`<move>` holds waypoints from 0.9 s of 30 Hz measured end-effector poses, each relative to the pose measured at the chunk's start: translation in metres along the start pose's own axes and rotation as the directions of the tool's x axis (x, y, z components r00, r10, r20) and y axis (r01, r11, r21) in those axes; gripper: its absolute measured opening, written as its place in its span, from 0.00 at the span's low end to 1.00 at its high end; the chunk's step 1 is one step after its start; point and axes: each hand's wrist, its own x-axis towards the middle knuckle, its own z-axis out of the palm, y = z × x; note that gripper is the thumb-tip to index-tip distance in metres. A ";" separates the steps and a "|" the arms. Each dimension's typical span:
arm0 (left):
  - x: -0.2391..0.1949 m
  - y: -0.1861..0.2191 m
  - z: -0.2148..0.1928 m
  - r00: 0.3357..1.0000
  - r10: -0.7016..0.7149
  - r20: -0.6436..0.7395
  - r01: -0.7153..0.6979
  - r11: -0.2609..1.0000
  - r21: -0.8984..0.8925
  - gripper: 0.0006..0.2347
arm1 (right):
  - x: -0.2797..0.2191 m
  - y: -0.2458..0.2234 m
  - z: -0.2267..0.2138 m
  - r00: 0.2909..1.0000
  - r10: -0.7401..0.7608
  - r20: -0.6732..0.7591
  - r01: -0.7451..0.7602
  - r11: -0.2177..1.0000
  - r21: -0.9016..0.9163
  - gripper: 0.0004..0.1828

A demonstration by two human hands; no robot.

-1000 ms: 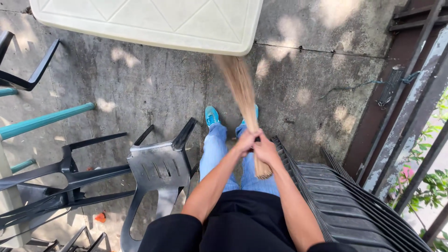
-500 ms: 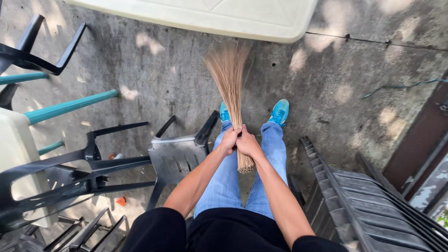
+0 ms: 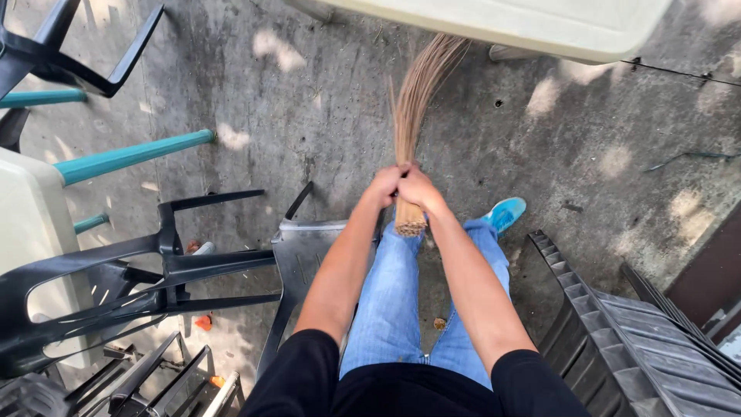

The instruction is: Organizing chairs and tables and sweeping the floor in an outdoor dining area.

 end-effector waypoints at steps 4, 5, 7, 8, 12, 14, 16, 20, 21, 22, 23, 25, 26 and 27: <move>-0.044 0.007 -0.034 0.998 0.049 0.040 -0.041 0.984 -0.174 0.10 | -0.011 -0.012 0.037 0.998 -0.025 0.064 0.038 0.976 -0.213 0.46; -0.050 -0.004 -0.031 0.991 0.136 -0.011 -0.136 0.986 -0.097 0.12 | -0.029 -0.017 0.030 0.996 -0.045 0.080 0.061 0.976 -0.210 0.47; -0.062 -0.013 -0.011 0.972 0.229 -0.059 -0.230 0.973 -0.012 0.13 | -0.068 -0.034 0.001 0.993 -0.072 0.099 0.091 0.974 -0.206 0.48; -0.071 -0.022 0.007 0.963 0.259 -0.081 -0.255 0.966 0.049 0.15 | -0.096 -0.040 -0.017 0.996 -0.060 0.064 0.070 0.983 -0.170 0.47; -0.067 -0.048 0.072 0.892 0.451 0.036 -0.451 0.880 0.150 0.19 | -0.138 0.010 -0.048 0.988 -0.067 -0.141 0.051 0.992 -0.117 0.47; -0.030 -0.062 0.077 0.872 0.472 0.134 -0.490 0.850 0.194 0.19 | -0.121 0.027 -0.056 0.980 -0.022 -0.197 0.001 0.994 -0.107 0.47; -0.003 -0.074 0.078 0.851 0.466 0.242 -0.518 0.821 0.240 0.20 | -0.093 0.049 -0.056 0.965 0.039 -0.258 -0.062 0.995 -0.081 0.47; 0.007 -0.084 0.053 0.985 0.171 0.013 -0.172 0.981 0.088 0.15 | -0.028 0.093 -0.027 0.996 -0.080 -0.044 0.074 0.991 -0.111 0.33; 0.001 -0.086 0.042 0.977 0.181 -0.116 -0.182 0.983 0.007 0.15 | -0.014 0.100 -0.016 0.993 -0.098 0.067 0.109 0.976 -0.186 0.30; -0.019 -0.078 0.045 0.978 0.184 -0.101 -0.183 0.983 0.025 0.15 | -0.039 0.075 -0.025 0.994 -0.099 0.046 0.106 0.979 -0.175 0.30; -0.040 -0.071 0.050 0.952 0.268 -0.147 -0.267 0.963 0.030 0.15 | -0.064 0.050 -0.034 0.995 -0.068 0.069 0.077 0.987 -0.140 0.36; -0.076 -0.078 0.070 0.932 0.327 -0.153 -0.323 0.945 0.052 0.16 | -0.113 0.039 -0.053 0.998 -0.005 0.061 0.010 0.996 -0.088 0.44; -0.090 -0.086 0.083 0.910 0.392 -0.136 -0.362 0.910 0.201 0.15 | -0.133 0.047 -0.063 0.996 0.007 0.086 -0.001 0.998 -0.066 0.45; -0.104 -0.093 0.095 0.884 0.456 -0.107 -0.398 0.851 0.342 0.15 | -0.152 0.054 -0.071 0.994 0.016 0.111 -0.011 0.999 -0.044 0.45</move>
